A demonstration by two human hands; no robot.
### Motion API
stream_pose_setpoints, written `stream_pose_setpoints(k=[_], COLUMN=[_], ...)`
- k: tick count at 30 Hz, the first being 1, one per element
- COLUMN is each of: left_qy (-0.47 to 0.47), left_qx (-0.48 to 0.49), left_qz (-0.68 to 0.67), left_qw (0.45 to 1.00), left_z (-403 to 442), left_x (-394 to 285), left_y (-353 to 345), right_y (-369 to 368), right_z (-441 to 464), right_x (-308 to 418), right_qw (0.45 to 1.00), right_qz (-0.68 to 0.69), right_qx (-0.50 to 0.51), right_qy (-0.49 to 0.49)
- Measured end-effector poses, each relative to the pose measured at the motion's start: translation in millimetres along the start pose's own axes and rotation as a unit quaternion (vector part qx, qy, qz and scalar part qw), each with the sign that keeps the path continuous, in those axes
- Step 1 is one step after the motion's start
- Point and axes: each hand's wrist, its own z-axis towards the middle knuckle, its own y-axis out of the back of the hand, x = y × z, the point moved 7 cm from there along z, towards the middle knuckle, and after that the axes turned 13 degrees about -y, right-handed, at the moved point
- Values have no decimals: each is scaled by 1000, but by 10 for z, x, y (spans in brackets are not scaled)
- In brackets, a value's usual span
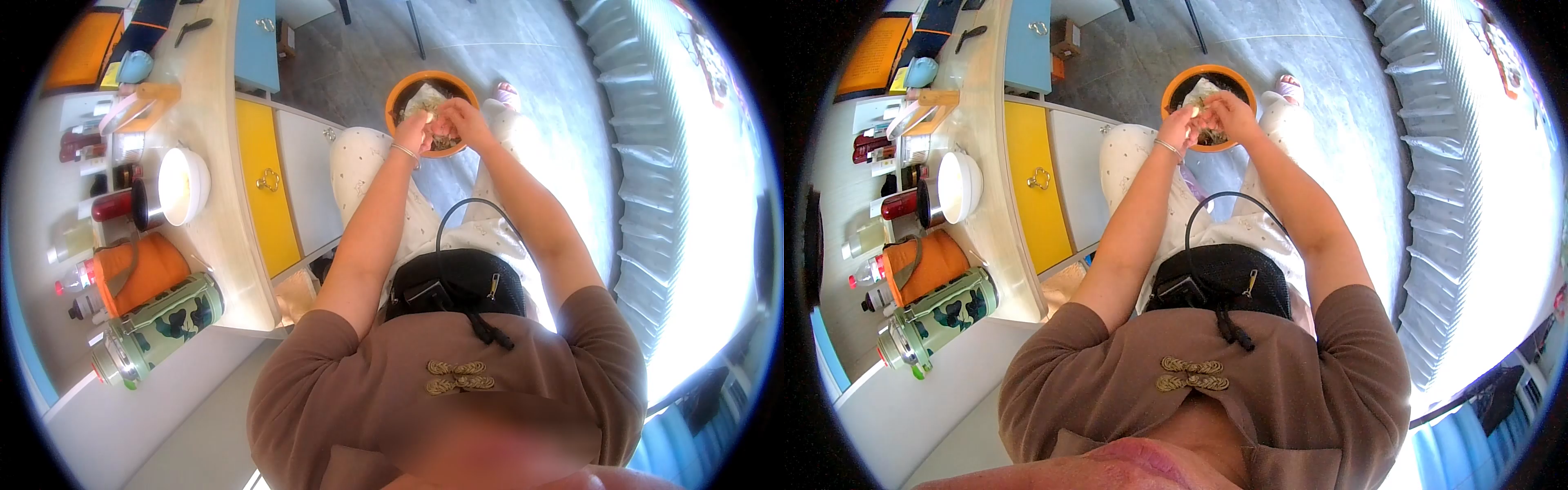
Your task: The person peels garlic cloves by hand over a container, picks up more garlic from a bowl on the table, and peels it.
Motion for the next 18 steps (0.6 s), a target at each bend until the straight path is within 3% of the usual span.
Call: stream_pose_setpoints(k=[4,8,10,13,16,18], left_qy=[-21,-31,-67,-65,-89,-67], left_qx=[-97,-96,-30,-25,6,-36], left_qz=[-115,-134,-159,-165,-180,-209], left_qw=[988,986,984,984,980,975], left_z=[-16,58,96,48,34,25], left_x=[-46,24,-4,-28,-134,-123], left_y=[83,141,56,-25,-95,-29], right_y=[-22,-165,-354,-382,-340,-304], right_z=[30,-90,-200,-212,-271,-179], right_x=[14,45,172,179,294,227], right_qw=[999,993,974,967,968,978], right_qz=[11,-104,-158,-203,-105,-119], right_qx=[-5,-5,71,60,82,61], right_qy=[49,54,143,140,213,161])
